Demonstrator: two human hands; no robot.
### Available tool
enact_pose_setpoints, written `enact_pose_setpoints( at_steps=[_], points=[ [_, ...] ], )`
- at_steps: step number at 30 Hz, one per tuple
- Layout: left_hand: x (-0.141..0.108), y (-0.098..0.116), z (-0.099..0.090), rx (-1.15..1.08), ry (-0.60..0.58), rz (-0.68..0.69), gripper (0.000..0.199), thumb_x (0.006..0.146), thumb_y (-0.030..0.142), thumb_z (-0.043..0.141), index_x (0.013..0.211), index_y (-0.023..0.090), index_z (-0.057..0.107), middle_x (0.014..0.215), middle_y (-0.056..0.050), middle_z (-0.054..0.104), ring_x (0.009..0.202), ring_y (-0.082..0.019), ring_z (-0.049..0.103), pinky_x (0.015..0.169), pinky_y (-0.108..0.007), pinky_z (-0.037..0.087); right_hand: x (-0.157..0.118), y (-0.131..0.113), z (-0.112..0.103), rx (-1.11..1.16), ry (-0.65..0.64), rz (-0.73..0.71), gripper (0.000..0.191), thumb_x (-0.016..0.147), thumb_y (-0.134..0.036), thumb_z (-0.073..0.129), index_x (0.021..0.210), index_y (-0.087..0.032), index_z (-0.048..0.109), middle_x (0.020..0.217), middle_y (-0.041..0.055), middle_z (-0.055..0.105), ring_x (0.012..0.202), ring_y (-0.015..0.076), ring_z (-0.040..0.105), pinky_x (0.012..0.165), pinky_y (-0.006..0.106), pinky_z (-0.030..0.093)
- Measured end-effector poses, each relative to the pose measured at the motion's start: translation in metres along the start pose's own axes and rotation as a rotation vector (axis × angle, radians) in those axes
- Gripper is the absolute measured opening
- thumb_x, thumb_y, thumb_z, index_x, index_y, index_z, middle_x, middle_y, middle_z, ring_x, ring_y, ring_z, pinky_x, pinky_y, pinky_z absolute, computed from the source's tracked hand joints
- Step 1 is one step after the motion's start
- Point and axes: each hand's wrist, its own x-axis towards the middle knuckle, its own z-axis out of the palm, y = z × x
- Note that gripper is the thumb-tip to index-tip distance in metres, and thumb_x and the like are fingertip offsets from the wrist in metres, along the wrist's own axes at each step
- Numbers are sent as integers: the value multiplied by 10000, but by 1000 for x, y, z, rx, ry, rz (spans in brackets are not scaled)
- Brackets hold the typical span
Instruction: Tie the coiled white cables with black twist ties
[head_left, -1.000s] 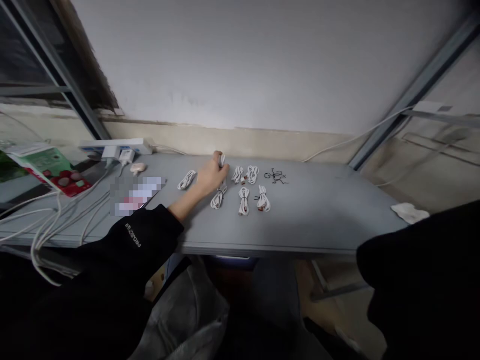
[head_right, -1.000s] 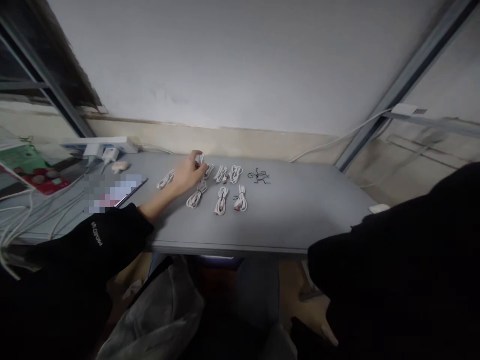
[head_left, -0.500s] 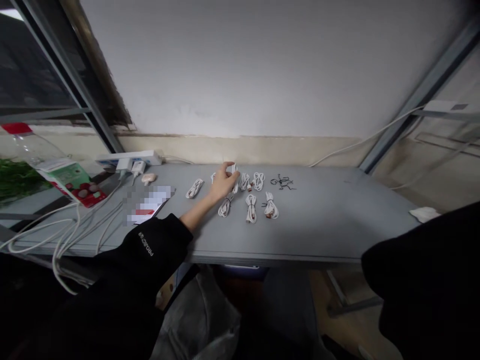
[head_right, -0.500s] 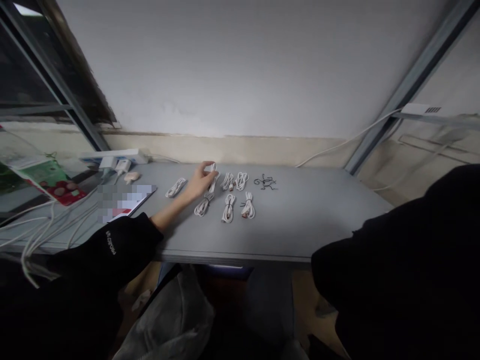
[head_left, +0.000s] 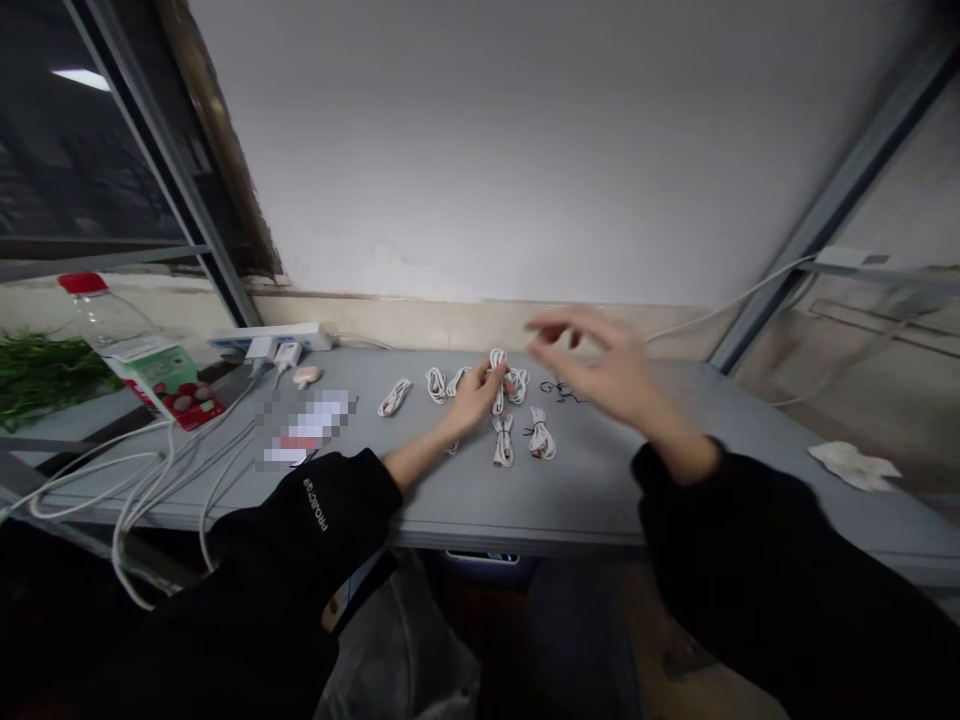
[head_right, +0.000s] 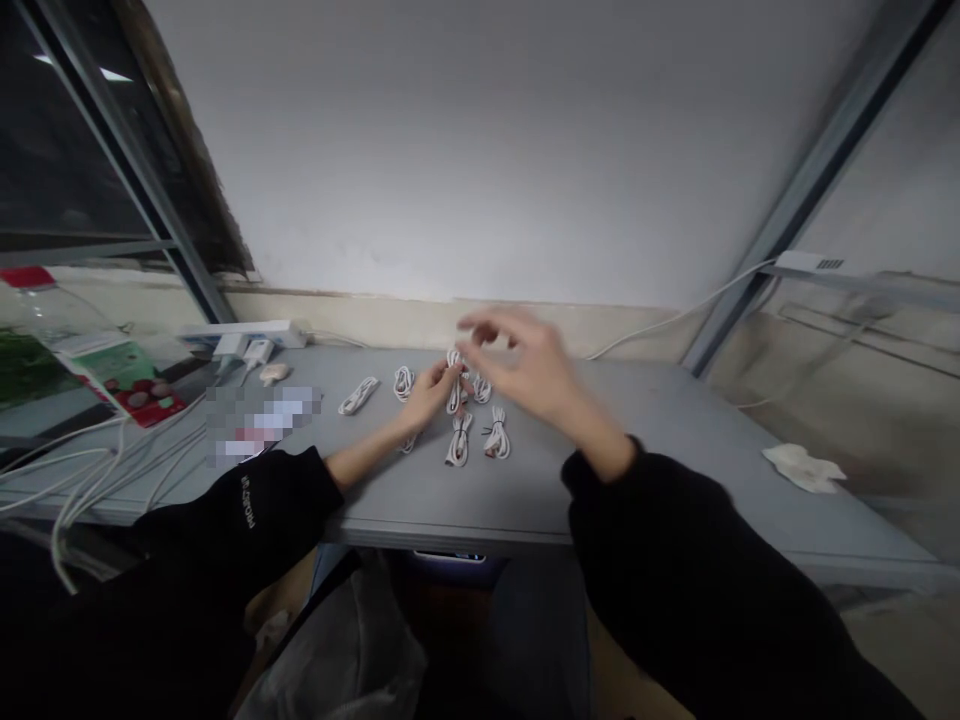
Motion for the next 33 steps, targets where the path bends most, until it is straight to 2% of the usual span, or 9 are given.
enact_pose_setpoints(
  at_steps=[2,4,6,8,11,14,18,24,33],
  points=[
    [-1,-2,3,-8,-13,29,172,907,357,501,924,189,533,672,10,595,460,-109,504,473,-250,406,-9,12,20,-22,-121,-53,88,862,-314,624,923,-261,659,820,28,660,834,207,614,799,396,494],
    [0,-4,4,-15,-13,40,188,892,374,526,896,186,535,640,20,551,466,-101,480,473,-242,396,-20,26,40,-28,-199,-5,92,879,-322,578,937,-259,613,774,20,635,770,209,601,751,389,485],
    [1,-4,3,-19,-6,18,236,903,416,504,863,184,523,609,29,509,448,-93,440,453,-238,359,-29,37,54,-13,-192,96,159,884,-358,563,1006,-256,563,766,11,615,741,207,596,722,377,480],
    [2,-4,1,-21,6,3,262,925,420,456,821,184,506,584,36,473,442,-91,408,446,-238,328,-36,44,62,-20,-172,77,158,861,-343,587,975,-244,542,774,15,606,766,211,593,747,379,472],
    [1,-2,1,-12,-22,20,250,927,344,434,735,188,470,584,33,446,485,-96,407,474,-236,333,-41,48,65,-10,-177,34,82,870,-299,563,848,-231,522,788,25,601,775,205,576,750,372,459],
    [-1,-1,2,20,-94,46,213,898,278,446,707,186,464,620,24,456,541,-104,423,519,-238,356,-41,51,65,8,-165,52,127,898,-266,519,778,-228,507,788,23,597,772,195,563,750,365,454],
    [0,0,1,38,-126,78,125,863,264,480,777,178,511,645,24,470,565,-107,421,552,-241,351,-41,57,67,-10,-118,71,129,895,-247,514,768,-230,504,782,19,590,791,198,555,764,368,448],
    [2,-2,0,18,-190,55,169,888,326,468,853,171,524,592,42,409,506,-92,367,482,-232,271,-42,62,67,48,-47,153,37,876,-259,533,860,-231,515,814,22,608,763,190,567,730,357,463],
    [2,-6,-1,57,-153,18,194,900,353,520,977,175,534,537,64,420,464,-85,358,477,-234,262,-44,62,67,50,17,48,97,898,-219,478,846,-232,558,798,25,620,784,200,576,739,363,458]
  ],
)
